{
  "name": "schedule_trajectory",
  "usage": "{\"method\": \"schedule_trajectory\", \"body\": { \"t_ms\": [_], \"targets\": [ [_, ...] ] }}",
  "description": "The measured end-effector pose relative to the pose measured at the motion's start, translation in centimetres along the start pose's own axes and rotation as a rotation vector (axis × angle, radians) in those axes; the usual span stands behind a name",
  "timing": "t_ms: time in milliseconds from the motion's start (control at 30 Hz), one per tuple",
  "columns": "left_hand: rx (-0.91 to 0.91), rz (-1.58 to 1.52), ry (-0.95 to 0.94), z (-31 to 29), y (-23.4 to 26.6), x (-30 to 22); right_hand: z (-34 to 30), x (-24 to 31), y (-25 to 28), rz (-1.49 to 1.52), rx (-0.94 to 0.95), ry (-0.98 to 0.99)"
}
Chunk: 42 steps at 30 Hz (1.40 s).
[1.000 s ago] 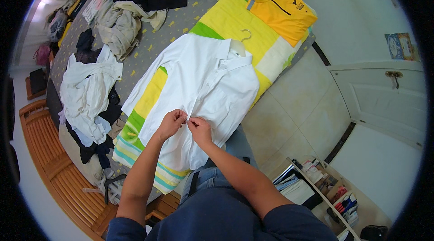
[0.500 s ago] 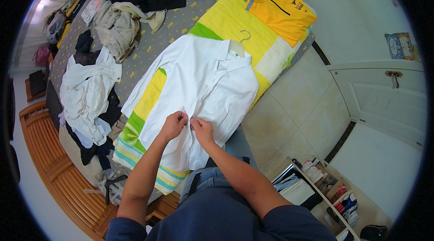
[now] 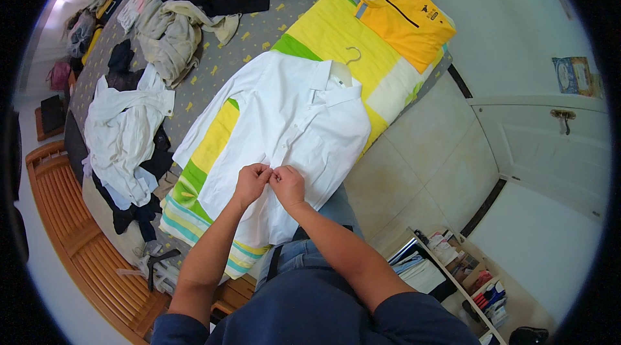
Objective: The person folds a pair of gray pants on the bed and places them in a drawer. Then the person picks up a black shirt, places it on a hanger, buttons it, and hangs it in the wardrobe. Finally, the person picks up a white shirt, places it on a hanger, buttons it, and hangs it in the wardrobe.
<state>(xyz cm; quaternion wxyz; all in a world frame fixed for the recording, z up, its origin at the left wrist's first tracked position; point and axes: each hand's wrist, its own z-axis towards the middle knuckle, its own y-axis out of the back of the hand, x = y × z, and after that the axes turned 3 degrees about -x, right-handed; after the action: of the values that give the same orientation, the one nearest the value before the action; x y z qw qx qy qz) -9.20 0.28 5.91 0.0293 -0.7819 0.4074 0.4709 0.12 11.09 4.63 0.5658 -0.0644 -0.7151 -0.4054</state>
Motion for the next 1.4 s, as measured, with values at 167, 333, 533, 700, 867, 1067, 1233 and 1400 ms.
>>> {"method": "schedule_trajectory", "body": {
  "t_ms": [167, 333, 533, 700, 867, 1067, 1233, 1400],
  "targets": [
    [-0.093, -0.017, -0.053, -0.6, -0.2, -1.3, 1.2, -0.6, 0.5, -0.043, 0.006, 0.169],
    [-0.08, -0.274, 0.015, 0.2, -0.1, 0.8, 2.2, -0.6, 0.5, 0.117, 0.104, 0.056],
    [-0.027, -0.505, -0.027, 0.5, -0.6, 0.8, 3.4, -2.1, 0.6, 0.643, 0.319, -0.723],
    [-0.103, -0.421, -0.129, -0.2, -1.4, 2.0, 3.9, -2.4, 1.0, 1.074, 0.498, -1.259],
    [-0.102, -0.532, -0.07, -2.5, -2.2, 2.3, 2.1, -0.2, 1.2, 0.582, 0.286, -0.841],
    [-0.237, 0.501, -0.1, -4.5, 1.2, 6.3, -2.4, -1.2, 0.6, -0.057, 0.223, -0.345],
    [-0.474, 0.867, -0.121, -4.1, 5.0, 8.6, -3.4, -0.6, -0.7, -0.24, 0.298, -0.075],
    [-0.347, 0.755, -0.326, -2.8, 8.8, 11.8, -4.3, 0.8, -2.0, -0.103, 0.552, -0.288]
  ]
}}
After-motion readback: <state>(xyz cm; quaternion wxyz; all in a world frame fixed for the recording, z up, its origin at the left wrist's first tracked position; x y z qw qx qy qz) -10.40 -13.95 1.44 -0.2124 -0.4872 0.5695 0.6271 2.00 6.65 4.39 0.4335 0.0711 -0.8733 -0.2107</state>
